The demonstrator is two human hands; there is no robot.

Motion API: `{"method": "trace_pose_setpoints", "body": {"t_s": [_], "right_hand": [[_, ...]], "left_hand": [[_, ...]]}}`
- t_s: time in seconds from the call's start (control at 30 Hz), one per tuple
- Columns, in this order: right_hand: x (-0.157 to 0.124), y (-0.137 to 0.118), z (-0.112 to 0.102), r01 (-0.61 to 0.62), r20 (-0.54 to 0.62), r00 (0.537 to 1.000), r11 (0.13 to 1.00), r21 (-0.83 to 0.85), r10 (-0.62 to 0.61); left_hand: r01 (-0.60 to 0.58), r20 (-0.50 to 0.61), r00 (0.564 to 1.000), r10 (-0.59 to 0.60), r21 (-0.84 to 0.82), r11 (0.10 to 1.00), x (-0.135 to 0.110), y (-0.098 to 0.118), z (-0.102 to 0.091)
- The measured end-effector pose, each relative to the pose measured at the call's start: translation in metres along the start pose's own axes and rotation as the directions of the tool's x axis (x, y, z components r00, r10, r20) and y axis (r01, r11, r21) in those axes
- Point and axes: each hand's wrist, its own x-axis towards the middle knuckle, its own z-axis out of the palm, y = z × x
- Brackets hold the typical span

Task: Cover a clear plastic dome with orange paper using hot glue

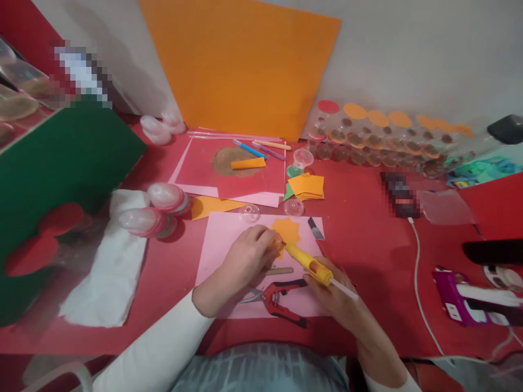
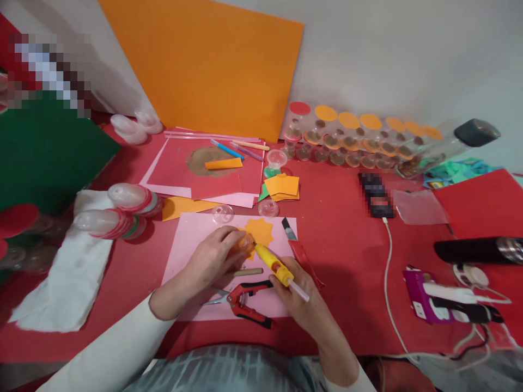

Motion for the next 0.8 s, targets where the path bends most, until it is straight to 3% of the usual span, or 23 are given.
{"method": "trace_pose_setpoints", "body": {"t_s": [0.23,0.4,0.6,0.8], "right_hand": [[0.014,-0.005,-0.008,-0.057,0.036,0.998,0.997,0.060,0.055],[0.003,-0.002,-0.021,-0.104,-0.056,0.993,0.993,0.054,0.107],[-0.001,-0.005,-0.020,-0.045,0.005,0.999,0.999,0.000,0.045],[0.007,-0.007,-0.015,-0.004,0.032,0.999,1.000,-0.010,0.004]], "left_hand": [[-0.027,-0.025,0.999,0.026,-0.046,0.999,-0.001,0.001,0.000],[-0.030,-0.011,1.000,0.029,-0.074,0.997,-0.003,-0.001,0.008],[0.080,0.001,0.997,-0.080,0.056,0.995,-0.002,-0.002,0.007],[0.052,-0.016,0.998,-0.052,0.007,0.999,-0.001,-0.002,0.015]]}}
